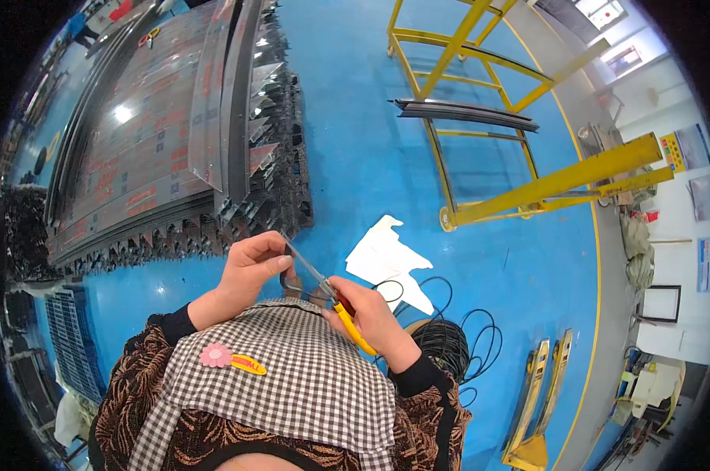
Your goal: Measuring, cutting, and applying rubber seals to a metal frame component on a fabrication floor.
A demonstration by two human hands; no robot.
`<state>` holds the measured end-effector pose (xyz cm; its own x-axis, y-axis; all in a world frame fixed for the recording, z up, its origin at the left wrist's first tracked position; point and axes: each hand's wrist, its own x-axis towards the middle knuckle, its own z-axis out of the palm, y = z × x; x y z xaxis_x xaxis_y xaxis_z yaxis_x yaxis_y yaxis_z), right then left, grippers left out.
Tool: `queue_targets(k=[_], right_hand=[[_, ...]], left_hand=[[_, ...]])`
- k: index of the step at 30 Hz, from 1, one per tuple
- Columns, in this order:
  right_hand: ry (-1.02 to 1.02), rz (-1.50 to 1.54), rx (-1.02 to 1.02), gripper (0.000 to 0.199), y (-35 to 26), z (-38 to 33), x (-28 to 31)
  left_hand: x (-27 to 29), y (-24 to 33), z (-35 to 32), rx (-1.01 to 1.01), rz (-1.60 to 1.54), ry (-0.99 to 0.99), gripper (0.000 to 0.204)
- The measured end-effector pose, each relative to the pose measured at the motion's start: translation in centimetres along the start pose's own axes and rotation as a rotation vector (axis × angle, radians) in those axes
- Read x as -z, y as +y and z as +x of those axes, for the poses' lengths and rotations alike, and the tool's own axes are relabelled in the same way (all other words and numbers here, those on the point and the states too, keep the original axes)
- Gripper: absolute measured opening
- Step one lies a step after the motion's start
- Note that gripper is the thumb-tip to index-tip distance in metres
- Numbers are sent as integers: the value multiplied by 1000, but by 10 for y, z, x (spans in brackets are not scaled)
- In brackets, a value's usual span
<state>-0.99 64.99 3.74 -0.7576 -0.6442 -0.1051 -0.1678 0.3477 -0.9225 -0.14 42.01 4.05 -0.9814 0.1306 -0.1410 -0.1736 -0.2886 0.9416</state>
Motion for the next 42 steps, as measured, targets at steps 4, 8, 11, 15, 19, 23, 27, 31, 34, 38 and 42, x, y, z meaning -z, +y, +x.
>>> queue_targets(k=[4, 8, 11, 15, 19, 23, 27, 31, 34, 38, 42], right_hand=[[20, -2, -1, 40, 10, -12, 5], [8, -1, -34, 38, 13, -17, 7], [-1, 5, -62, 37, 17, -21, 8], [251, 154, 4, 41, 36, -19, -19], [442, 440, 174, 45, 30, 16, -45], [414, 749, 116, 48, 6, 35, -61], [361, 901, 11, 48, -9, 52, -71], [512, 779, 54, 44, -17, 84, -91], [553, 582, -51, 42, -11, 139, -102], [642, 416, -82, 41, 9, 179, -121], [684, 360, -126, 40, 4, 190, -145]], left_hand=[[-10, -6, 5, 7, 16, -43, 4], [-10, -9, 6, 24, 18, -70, 4], [-14, -8, 8, 39, 24, -90, 4], [-21, -2, 9, 54, -9, 5, 8], [-22, 4, 12, 47, 14, 49, 12], [-6, 17, 19, 53, -35, 57, 13], [35, 40, 29, 9, 214, -11, 10], [164, 81, 106, -338, 930, 620, 41], [254, 86, 160, -264, 1068, 851, 60], [267, 79, 185, -229, 517, 784, 43], [284, 49, 171, -119, 13, 706, 26]])
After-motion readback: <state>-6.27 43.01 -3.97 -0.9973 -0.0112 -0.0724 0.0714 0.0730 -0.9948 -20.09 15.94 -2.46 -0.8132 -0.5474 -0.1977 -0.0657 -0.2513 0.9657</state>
